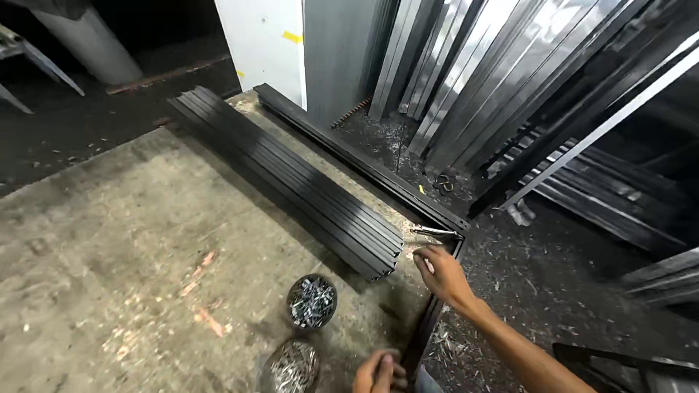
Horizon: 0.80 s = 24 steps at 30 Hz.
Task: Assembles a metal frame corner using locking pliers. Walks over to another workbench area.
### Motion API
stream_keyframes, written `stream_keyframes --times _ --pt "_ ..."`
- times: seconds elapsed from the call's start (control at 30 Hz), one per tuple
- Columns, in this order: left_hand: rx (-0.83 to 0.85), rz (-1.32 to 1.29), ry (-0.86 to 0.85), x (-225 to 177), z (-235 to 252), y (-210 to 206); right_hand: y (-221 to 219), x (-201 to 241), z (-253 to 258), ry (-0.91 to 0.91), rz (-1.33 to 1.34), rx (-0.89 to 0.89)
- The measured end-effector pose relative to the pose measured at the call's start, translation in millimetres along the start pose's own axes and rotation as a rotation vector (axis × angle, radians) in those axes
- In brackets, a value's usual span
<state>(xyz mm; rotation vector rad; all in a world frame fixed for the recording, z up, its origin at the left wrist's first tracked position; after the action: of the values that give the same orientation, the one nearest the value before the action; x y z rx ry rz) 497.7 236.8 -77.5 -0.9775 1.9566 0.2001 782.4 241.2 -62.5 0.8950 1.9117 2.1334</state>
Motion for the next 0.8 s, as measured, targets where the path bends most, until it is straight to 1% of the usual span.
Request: stream_keyframes --times 0.07,0.13,0.23,0.27,0.3,0.37,0.4,0.47,0.53,0.63,0.67,0.73,0.8 --pt "-0.100 -0.195 0.058 -12.1 74.8 -48.8 -6.9 -49.6 51.3 -0.030 -0.040 -0.009" --pt "-0.225 -0.337 0.093 -14.2 149.8 -96.8 -26.5 -83.5 89.4 -0.022 -0.042 0.054" --pt "-0.406 -0.608 0.089 -21.8 245.1 -156.3 -51.6 -102.5 120.8 0.014 -0.003 0.166" --pt "-0.459 -0.701 0.066 -26.0 269.1 -171.2 -55.9 -105.5 126.8 0.033 0.025 0.183" --pt "-0.480 -0.784 0.045 -28.7 286.6 -182.8 -58.8 -109.5 129.6 0.058 0.050 0.163" --pt "-0.544 -0.857 -0.014 -37.5 309.1 -196.0 -59.3 -118.4 130.2 0.104 0.121 0.079" --pt "-0.578 -0.853 -0.048 -43.3 316.8 -199.4 -58.7 -122.9 130.9 0.115 0.171 0.067" --pt "-0.619 -0.814 -0.071 -46.0 325.0 -206.4 -56.8 -134.8 132.2 0.101 0.289 0.140" --pt "-0.658 -0.812 -0.058 -39.9 328.9 -211.6 -56.1 -147.1 137.5 0.088 0.421 0.328" --pt "-0.565 -0.861 -0.121 -23.7 330.3 -218.0 -56.3 -157.7 159.2 0.124 0.613 0.720" --pt "-0.543 -0.871 -0.131 -17.1 331.3 -222.3 -58.4 -158.4 169.9 0.179 0.635 0.828" --pt "-0.540 -0.858 -0.127 -5.1 331.8 -232.9 -60.1 -150.1 189.0 0.345 0.567 1.043" --pt "-0.602 -0.841 -0.091 -6.4 337.0 -240.7 -62.0 -132.6 203.8 0.515 0.406 1.230"
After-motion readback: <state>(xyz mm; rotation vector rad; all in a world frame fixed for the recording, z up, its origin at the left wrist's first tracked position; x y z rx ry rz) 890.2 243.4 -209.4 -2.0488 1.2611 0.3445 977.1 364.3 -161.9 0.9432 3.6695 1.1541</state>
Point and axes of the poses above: each hand's wrist, its own z-axis towards the middle knuckle, its own y-axis out of the back of the hand, x = y × z, the point moved 6 cm from there along z, towards the middle knuckle, and after that the axes turned 3 degrees about -z, right-handed, at the moved point
